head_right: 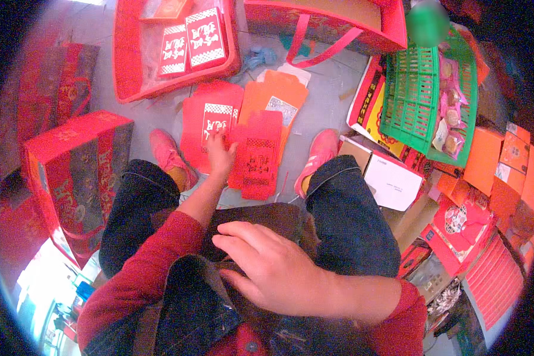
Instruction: The person assembles red gift boxes by folding the cardboard flaps and inserting smaller orange and red packages into the compartments. They then place the assembled boxes into red gift bags.
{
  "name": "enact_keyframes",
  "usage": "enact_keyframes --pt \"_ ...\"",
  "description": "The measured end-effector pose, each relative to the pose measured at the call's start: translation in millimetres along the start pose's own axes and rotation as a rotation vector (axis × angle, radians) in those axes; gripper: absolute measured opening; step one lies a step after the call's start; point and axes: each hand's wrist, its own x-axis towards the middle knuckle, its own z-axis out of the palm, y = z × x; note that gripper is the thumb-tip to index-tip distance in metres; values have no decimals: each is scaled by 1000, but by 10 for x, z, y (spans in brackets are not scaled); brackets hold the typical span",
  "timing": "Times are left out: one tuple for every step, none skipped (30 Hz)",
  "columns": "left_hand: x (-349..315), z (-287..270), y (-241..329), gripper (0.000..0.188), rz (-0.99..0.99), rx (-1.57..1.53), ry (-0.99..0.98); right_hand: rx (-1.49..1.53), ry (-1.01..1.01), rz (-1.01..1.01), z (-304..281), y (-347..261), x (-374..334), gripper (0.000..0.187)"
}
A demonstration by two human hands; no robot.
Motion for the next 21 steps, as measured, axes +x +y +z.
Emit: enact_keyframes --pt "5 -8 107 62 14 -11 -29 2 1 -8 8 1 -11 45" --pt "-9 29 180 69 -20 35 -65 -3 -2 -16 -3 0 -18 46" --pt "-26 48 242 71 -50 91 -82 -6 7 -22 -10 -1 -22 46" --pt "-44 58 300 72 -80 147 -98 -8 16 -30 -15 -6 -23 47" --pt "-59 75 338 74 -110 203 -114 -11 26 -37 -12 -3 -25 47" --pt "-76 96 372 75 -119 238 -96 -25 31 -40 -8 1 -34 47" --pt "-92 110 409 76 -129 272 -77 -38 36 -43 -4 3 -46 46" --pt "-105 134 424 77 -141 307 -61 -50 40 -44 -3 9 -49 46" --pt "-111 151 436 75 -166 309 -66 -36 38 -30 -4 10 -53 48" --pt "-114 164 448 73 -191 310 -70 -22 35 -17 -5 7 -56 50" --pt "-112 173 470 71 -212 311 -70 -11 36 -7 -3 14 -69 53" --pt "-112 176 492 68 -219 325 -67 -13 37 -5 -5 19 -79 53" --pt "-111 176 517 65 -227 339 -64 -16 38 -3 -10 22 -88 54" --pt "-100 169 532 62 -233 355 -60 -17 41 -2 -12 28 -88 54" --pt "-98 163 547 59 -229 356 -40 -16 42 -5 -19 27 -87 54" --pt "-102 149 568 55 -225 358 -19 -15 43 -7 -29 20 -88 54" --pt "-111 147 575 52 -222 358 1 -15 42 -9 -34 9 -95 54" --pt "-105 168 532 49 -181 333 23 -35 58 -35 -30 6 -100 48" --pt "-87 187 454 45 -139 307 46 -56 74 -62 -17 15 -105 42" --pt "-68 207 373 41 -93 282 68 -77 95 -88 2 36 -112 38" --pt "-50 153 327 38 -118 158 -20 -82 104 -95 12 33 -122 36"
